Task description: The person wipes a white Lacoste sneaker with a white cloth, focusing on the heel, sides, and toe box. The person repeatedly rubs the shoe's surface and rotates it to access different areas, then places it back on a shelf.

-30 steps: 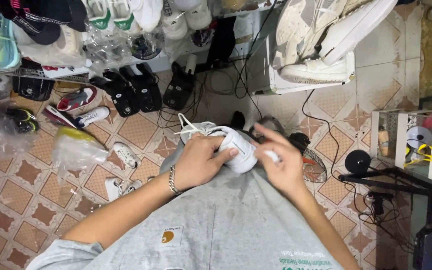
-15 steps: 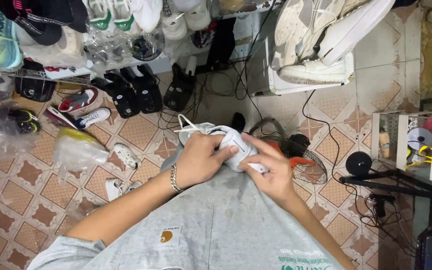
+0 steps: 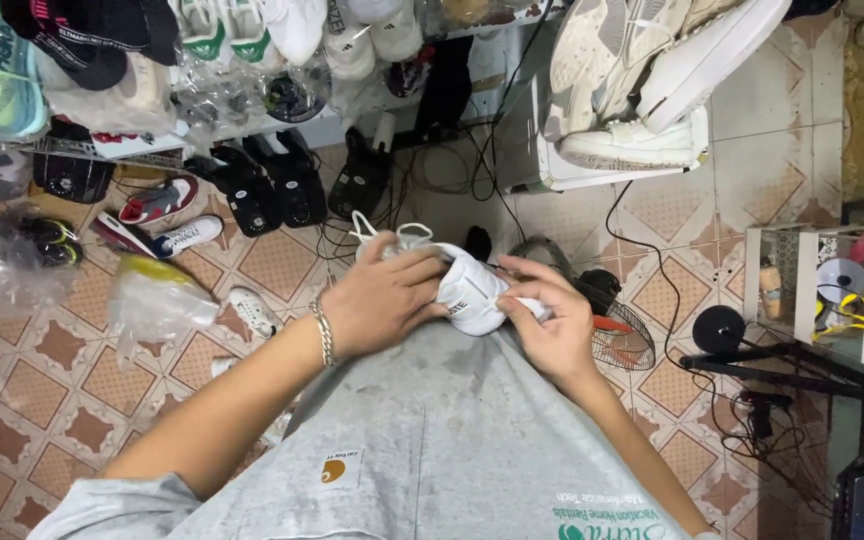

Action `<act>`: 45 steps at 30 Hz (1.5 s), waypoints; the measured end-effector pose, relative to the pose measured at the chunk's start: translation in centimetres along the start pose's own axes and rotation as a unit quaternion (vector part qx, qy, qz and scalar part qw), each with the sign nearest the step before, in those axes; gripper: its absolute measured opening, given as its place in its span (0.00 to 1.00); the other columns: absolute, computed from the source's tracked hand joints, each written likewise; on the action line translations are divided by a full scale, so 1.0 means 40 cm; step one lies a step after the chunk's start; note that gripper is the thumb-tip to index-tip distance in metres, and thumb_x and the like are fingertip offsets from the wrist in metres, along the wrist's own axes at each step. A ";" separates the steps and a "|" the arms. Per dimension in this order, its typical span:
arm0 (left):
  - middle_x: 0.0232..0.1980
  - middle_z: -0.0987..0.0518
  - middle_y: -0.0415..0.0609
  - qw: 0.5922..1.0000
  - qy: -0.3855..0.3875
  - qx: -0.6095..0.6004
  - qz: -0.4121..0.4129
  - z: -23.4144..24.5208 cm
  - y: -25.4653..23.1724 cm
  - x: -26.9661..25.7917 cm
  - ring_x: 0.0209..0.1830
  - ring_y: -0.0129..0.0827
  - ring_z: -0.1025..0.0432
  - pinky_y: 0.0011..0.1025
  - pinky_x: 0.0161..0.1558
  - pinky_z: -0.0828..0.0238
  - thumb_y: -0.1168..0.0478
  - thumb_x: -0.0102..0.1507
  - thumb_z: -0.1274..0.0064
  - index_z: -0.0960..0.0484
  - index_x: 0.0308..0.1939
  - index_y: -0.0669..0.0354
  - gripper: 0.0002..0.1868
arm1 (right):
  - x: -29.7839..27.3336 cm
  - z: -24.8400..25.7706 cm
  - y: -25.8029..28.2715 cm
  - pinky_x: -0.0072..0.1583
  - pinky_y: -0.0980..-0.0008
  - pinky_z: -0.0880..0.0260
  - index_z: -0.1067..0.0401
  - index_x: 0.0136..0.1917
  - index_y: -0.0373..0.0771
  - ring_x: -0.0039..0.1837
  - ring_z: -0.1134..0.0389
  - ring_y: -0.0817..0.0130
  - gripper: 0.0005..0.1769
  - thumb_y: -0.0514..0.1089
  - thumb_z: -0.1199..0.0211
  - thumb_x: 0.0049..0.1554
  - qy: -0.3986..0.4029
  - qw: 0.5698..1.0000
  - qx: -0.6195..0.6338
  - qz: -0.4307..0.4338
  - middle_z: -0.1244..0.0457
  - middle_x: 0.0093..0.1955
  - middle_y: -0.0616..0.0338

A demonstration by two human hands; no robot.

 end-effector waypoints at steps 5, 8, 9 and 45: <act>0.43 0.14 0.42 0.997 -0.042 -0.048 -0.034 -0.065 0.071 0.030 0.62 0.37 0.21 0.56 0.72 0.42 0.42 0.86 0.50 0.15 0.40 0.45 0.23 | 0.028 0.006 -0.032 0.74 0.37 0.17 0.13 0.52 0.32 0.73 0.17 0.39 0.05 0.36 0.21 0.71 -0.025 0.998 -0.044 -0.021 0.21 0.73 0.35; 0.30 0.18 0.43 0.979 -0.037 -0.199 0.006 0.054 0.076 0.121 0.47 0.43 0.21 0.50 0.61 0.36 0.45 0.85 0.48 0.17 0.33 0.45 0.26 | 0.067 0.025 -0.011 0.77 0.39 0.19 0.14 0.53 0.34 0.74 0.18 0.44 0.05 0.37 0.24 0.74 -0.050 0.997 -0.018 -0.050 0.21 0.73 0.36; 0.25 0.19 0.45 0.960 -0.012 -0.276 0.046 0.090 0.079 0.151 0.40 0.47 0.21 0.46 0.54 0.33 0.48 0.85 0.48 0.17 0.29 0.46 0.28 | 0.077 0.029 0.003 0.78 0.41 0.20 0.14 0.54 0.35 0.75 0.19 0.46 0.05 0.37 0.25 0.74 -0.053 0.997 0.006 -0.064 0.22 0.73 0.36; 0.25 0.21 0.44 0.781 0.046 -0.531 0.326 -0.043 0.098 0.119 0.31 0.36 0.25 0.36 0.38 0.27 0.51 0.82 0.42 0.07 0.33 0.59 0.25 | 0.079 0.069 0.065 0.77 0.46 0.20 0.08 0.51 0.41 0.69 0.18 0.50 0.01 0.37 0.17 0.68 -0.021 0.986 -0.162 -0.042 0.24 0.62 0.51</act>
Point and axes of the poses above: each hand's wrist, its own x-axis towards the middle knuckle, its own z-axis out of the back of the hand, y = z × x, the point moved 9 cm from there along x, towards the middle knuckle
